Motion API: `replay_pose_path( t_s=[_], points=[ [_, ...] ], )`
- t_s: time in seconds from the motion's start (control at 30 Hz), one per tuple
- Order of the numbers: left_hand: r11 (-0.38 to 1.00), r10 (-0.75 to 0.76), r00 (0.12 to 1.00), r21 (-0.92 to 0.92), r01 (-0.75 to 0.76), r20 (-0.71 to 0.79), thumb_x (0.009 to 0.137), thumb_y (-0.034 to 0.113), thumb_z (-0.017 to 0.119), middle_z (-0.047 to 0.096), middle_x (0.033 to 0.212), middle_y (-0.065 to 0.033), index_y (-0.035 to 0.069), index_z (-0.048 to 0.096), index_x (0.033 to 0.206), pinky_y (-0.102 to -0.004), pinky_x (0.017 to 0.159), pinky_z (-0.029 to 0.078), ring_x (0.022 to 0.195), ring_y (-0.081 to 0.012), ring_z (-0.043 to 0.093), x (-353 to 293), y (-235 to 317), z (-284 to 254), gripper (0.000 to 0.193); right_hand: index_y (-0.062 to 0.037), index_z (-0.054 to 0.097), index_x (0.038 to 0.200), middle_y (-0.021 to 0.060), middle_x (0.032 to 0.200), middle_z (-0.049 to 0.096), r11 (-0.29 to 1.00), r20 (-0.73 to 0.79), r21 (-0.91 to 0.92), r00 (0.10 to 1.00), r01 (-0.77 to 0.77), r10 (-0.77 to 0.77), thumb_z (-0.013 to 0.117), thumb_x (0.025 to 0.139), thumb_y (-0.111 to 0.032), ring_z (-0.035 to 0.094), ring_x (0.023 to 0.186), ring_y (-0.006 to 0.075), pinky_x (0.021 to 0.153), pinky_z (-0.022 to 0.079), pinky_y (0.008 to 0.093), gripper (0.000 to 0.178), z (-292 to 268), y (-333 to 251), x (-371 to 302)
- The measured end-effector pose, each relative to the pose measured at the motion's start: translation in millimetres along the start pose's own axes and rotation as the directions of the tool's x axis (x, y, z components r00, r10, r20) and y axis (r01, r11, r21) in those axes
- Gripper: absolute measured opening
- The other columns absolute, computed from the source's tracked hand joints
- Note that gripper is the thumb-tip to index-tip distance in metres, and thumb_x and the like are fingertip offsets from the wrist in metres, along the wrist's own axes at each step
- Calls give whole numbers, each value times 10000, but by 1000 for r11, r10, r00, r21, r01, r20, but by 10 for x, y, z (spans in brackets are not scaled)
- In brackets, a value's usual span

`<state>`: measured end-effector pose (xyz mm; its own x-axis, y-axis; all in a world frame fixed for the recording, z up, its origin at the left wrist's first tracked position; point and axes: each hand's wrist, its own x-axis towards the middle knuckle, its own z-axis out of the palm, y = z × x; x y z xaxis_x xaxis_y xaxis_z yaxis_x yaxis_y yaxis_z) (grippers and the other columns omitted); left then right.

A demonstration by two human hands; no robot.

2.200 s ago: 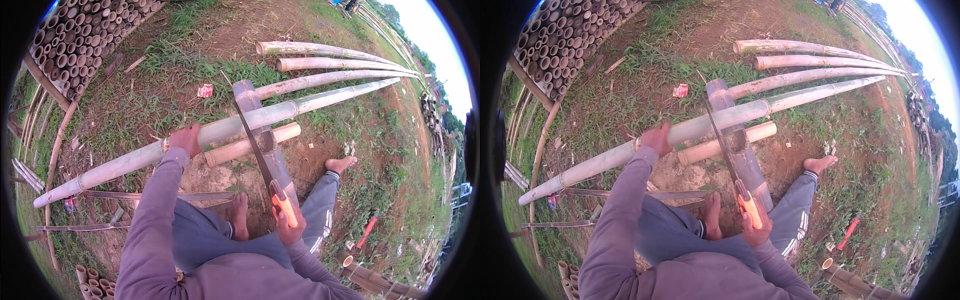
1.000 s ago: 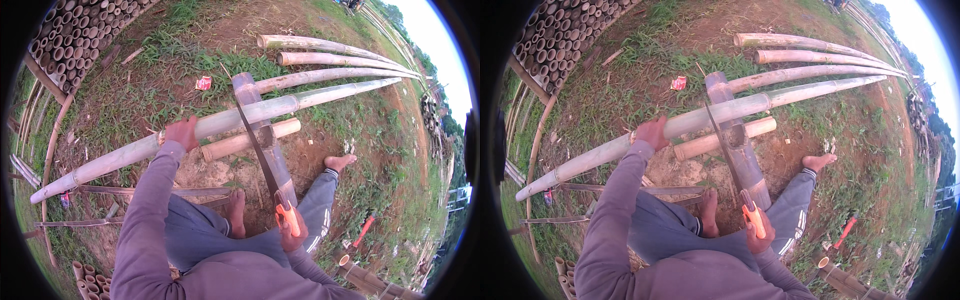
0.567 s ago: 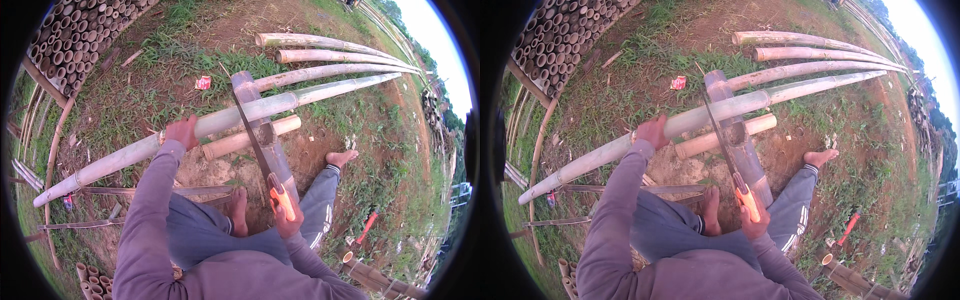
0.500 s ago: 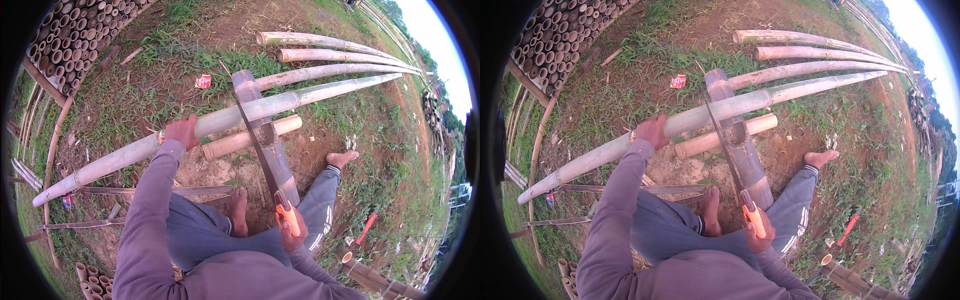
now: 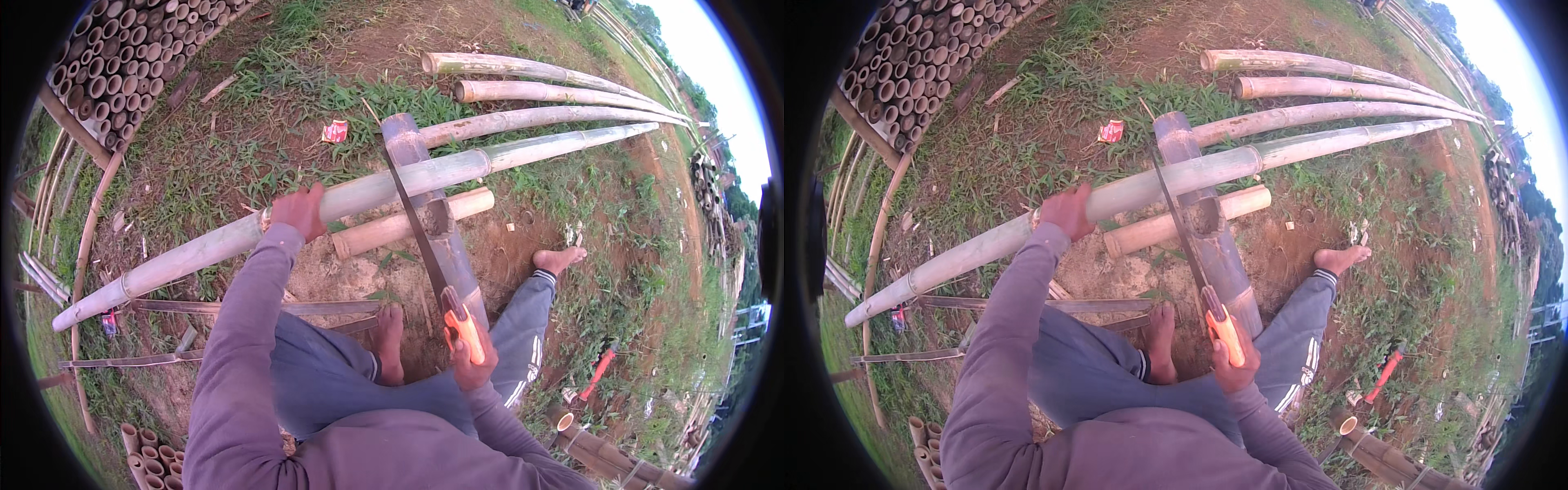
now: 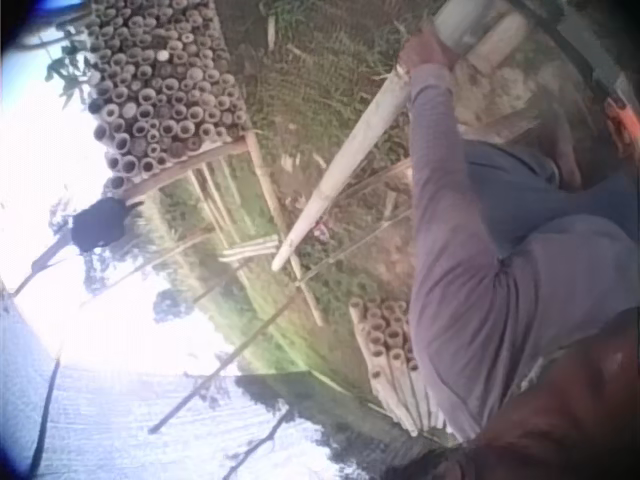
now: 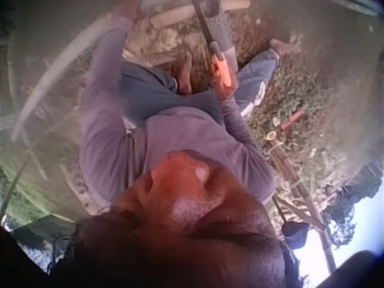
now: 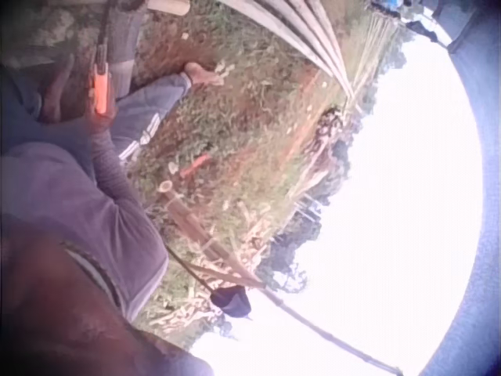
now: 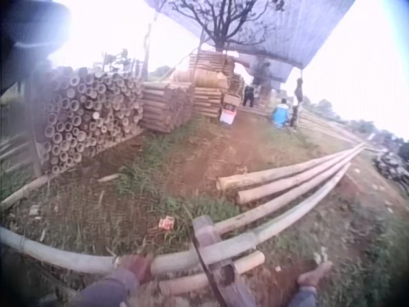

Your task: The person uses a hand saw to cut long bamboo poles into shorter sections. They position each pole on a makeshift stand, saw through it, and then move the cut piece aside before repeating the process with another pole.

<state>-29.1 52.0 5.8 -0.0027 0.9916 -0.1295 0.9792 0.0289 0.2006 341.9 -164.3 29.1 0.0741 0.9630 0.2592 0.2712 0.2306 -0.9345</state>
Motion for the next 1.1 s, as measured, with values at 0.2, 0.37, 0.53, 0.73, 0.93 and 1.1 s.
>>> replay_pose_path(
  t_s=[0.2,0.37,0.53,0.73,0.93,1.1],
  points=[
    [1000,10,1000,8,-10,-22,727,294,880,724,1131,-174,134,589,1275,-506,906,596,1030,-392,742,59,88,61,640,106,598,1365,221,1272,722,999,-16,-28,999,29,-30,706,1004,-116,718,1146,261,969,581,369,437,309,294,575],
    [999,15,1000,38,-15,-2,741,310,877,731,1118,-169,141,579,1256,-516,898,598,1027,-381,749,93,70,-76,619,40,652,1350,167,1213,747,996,-5,69,998,-60,60,740,982,-100,703,1081,164,916,565,324,403,892,210,1442],
    [1000,0,1000,12,0,-4,722,287,877,720,1115,-173,132,591,1245,-507,903,598,1026,-391,740,18,23,-52,616,95,617,1370,188,1264,734,995,-10,49,997,-82,82,715,990,-91,716,1138,221,977,572,339,434,188,180,207],
    [1000,-7,998,20,8,-64,713,275,877,716,1124,-175,138,595,1243,-499,918,591,1030,-395,735,60,42,37,615,85,623,1362,196,1249,743,998,-6,-38,999,44,-44,718,984,-84,737,1100,234,949,581,347,424,208,123,476],
    [1000,-5,1000,31,5,1,694,340,893,720,1125,-186,132,589,1263,-503,944,581,1060,-389,730,44,75,37,678,30,658,1350,157,1220,741,992,-5,126,1000,-23,24,751,975,-110,710,1083,200,949,562,342,410,871,308,1369],
    [999,34,976,-24,-29,215,687,384,888,732,1144,-209,108,579,1275,-514,960,575,1076,-403,727,245,-8,-169,719,9,571,1432,184,1352,658,989,41,-22,988,147,-146,752,986,-175,658,1215,258,1018,533,375,515,767,558,1081]
  ],
)
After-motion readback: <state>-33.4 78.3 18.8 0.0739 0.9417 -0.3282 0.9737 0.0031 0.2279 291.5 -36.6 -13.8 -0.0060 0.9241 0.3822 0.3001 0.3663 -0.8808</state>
